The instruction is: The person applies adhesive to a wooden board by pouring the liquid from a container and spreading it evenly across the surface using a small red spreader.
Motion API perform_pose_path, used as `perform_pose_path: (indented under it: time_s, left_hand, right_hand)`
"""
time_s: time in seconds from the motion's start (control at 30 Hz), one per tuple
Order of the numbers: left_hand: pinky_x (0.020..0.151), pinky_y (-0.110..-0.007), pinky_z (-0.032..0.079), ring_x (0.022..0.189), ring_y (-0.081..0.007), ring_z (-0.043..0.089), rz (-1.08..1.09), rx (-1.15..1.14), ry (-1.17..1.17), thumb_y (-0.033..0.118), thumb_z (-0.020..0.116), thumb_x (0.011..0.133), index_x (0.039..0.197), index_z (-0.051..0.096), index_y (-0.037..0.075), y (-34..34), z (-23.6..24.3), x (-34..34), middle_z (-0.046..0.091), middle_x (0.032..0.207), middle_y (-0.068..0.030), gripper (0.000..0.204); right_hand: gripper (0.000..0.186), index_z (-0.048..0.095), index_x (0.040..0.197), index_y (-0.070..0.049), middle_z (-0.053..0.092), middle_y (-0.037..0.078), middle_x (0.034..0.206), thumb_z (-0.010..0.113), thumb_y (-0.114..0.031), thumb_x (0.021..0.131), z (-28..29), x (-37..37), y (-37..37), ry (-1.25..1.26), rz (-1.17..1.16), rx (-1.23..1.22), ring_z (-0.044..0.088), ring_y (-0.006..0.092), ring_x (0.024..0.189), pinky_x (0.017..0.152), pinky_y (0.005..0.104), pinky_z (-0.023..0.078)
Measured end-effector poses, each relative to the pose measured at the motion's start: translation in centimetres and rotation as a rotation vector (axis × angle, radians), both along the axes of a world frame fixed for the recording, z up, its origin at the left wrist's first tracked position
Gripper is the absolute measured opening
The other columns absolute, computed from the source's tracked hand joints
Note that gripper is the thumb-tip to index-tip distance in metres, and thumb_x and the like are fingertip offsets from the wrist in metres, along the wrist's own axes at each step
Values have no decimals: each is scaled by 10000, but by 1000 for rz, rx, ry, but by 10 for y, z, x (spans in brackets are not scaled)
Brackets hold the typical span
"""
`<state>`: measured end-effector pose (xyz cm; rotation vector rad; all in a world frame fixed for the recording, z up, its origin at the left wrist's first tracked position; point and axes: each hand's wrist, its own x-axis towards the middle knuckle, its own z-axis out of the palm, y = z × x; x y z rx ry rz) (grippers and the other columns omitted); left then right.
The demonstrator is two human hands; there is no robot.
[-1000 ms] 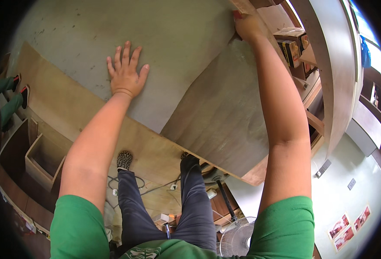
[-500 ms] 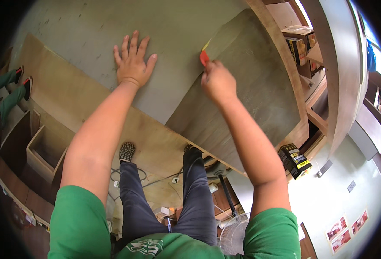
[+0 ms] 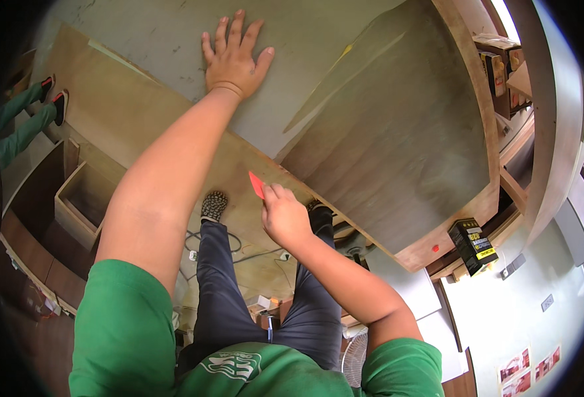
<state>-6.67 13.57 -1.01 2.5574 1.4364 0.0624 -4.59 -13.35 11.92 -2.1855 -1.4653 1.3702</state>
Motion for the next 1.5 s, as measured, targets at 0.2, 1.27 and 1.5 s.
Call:
perform_pose_path:
  time_s: [0.2,1.27,1.5]
  left_hand:
    - [1232,-575,38,1538,-258,134,20,24,38,559,450,962,1534,354,329,3,2,-20,197,1666,-5,624]
    - [1232,-569,46,1536,-262,158,26,58,6,531,484,949,1523,375,344,3,0,-16,238,1657,-2,613]
    - [1237,-556,44,1537,-248,165,23,45,-23,509,491,949,1523,375,348,-3,-5,4,241,1657,16,607]
  right_hand:
    - [434,630,1278,-2,687,165,1208,465,62,882,-12,114,67,69,-336,291,666,261,1106,981,362,499]
    - [569,665,1272,-82,662,148,1241,495,97,759,-5,152,50,-21,-112,456,585,344,1152,1025,389,455]
    - [591,645,1330,-345,601,71,1304,627,-43,822,-74,321,127,-720,116,611,503,350,1210,1056,471,410]
